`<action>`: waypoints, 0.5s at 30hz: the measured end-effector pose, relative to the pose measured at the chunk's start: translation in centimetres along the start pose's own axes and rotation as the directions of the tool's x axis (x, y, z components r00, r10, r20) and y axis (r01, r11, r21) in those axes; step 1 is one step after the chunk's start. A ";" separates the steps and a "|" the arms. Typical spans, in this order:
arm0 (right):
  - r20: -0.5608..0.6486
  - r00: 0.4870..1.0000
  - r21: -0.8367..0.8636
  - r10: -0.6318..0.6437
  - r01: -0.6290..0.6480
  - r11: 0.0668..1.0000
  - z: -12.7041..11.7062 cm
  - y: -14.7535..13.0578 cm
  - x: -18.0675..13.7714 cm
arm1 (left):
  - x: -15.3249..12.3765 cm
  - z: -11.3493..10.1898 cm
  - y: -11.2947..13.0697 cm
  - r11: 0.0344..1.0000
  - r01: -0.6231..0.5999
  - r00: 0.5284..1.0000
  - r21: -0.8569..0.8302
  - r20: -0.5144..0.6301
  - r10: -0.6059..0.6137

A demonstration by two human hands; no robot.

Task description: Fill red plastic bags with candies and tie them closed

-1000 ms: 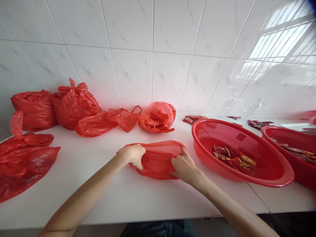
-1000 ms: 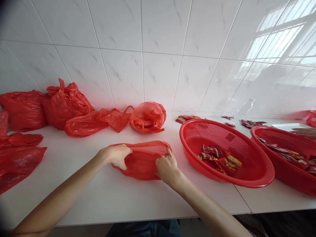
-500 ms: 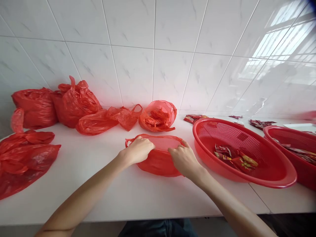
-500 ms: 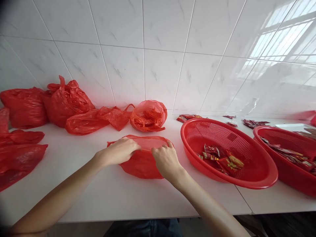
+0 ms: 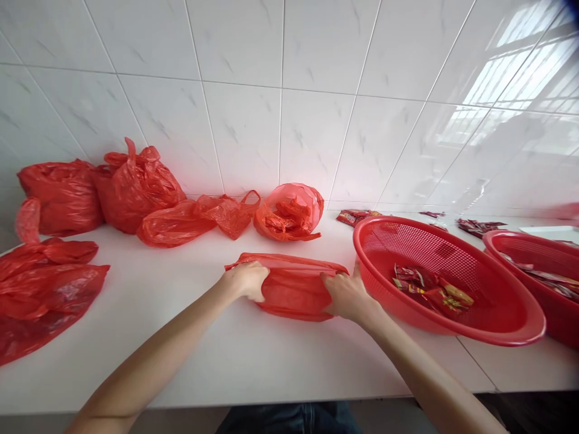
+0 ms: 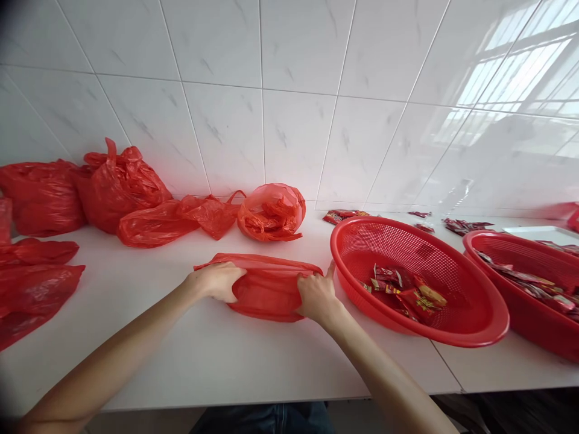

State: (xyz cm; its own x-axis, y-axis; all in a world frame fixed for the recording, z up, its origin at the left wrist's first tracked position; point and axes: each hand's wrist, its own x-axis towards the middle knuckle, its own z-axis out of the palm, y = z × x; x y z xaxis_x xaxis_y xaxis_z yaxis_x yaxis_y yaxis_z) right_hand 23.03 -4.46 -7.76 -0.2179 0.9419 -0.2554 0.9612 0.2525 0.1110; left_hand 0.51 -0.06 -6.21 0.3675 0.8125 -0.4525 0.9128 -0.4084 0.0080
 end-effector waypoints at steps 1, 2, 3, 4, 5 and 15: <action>0.016 1.000 0.015 0.006 -0.006 1.000 0.0 0.1 0.1 | -0.2 0.0 0.2 1.000 0.005 1.000 -0.010 0.030 -0.005; 0.029 1.000 0.025 0.007 -0.008 1.000 0.1 0.2 0.2 | -0.3 0.0 0.4 1.000 0.009 0.999 -0.020 0.051 -0.008; 0.038 0.999 0.030 0.003 -0.004 1.000 0.1 0.2 0.3 | -0.5 -0.1 0.6 1.000 0.010 0.998 -0.028 0.064 -0.008; 0.045 0.999 0.030 -0.004 0.003 1.000 0.1 0.2 0.4 | -0.8 -0.1 0.8 1.000 0.004 0.998 -0.030 0.064 -0.003; 0.043 0.999 0.026 -0.014 0.013 1.000 0.1 0.2 0.4 | -1.1 -0.2 1.0 1.000 -0.008 0.999 -0.027 0.047 0.009; -0.224 0.966 -0.010 -0.129 0.130 0.992 -0.4 -0.2 -0.2 | -3.5 -1.7 1.8 0.912 -0.404 0.868 0.071 -0.284 0.407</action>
State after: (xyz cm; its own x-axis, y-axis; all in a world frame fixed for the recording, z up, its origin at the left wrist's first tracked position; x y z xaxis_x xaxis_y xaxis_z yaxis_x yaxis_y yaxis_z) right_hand 22.84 -4.62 -7.35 -0.3719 0.9271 -0.0461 0.9231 0.3746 0.0868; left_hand 1.19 -2.92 -3.10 0.7414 0.6570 -0.1367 0.6709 -0.7307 0.1266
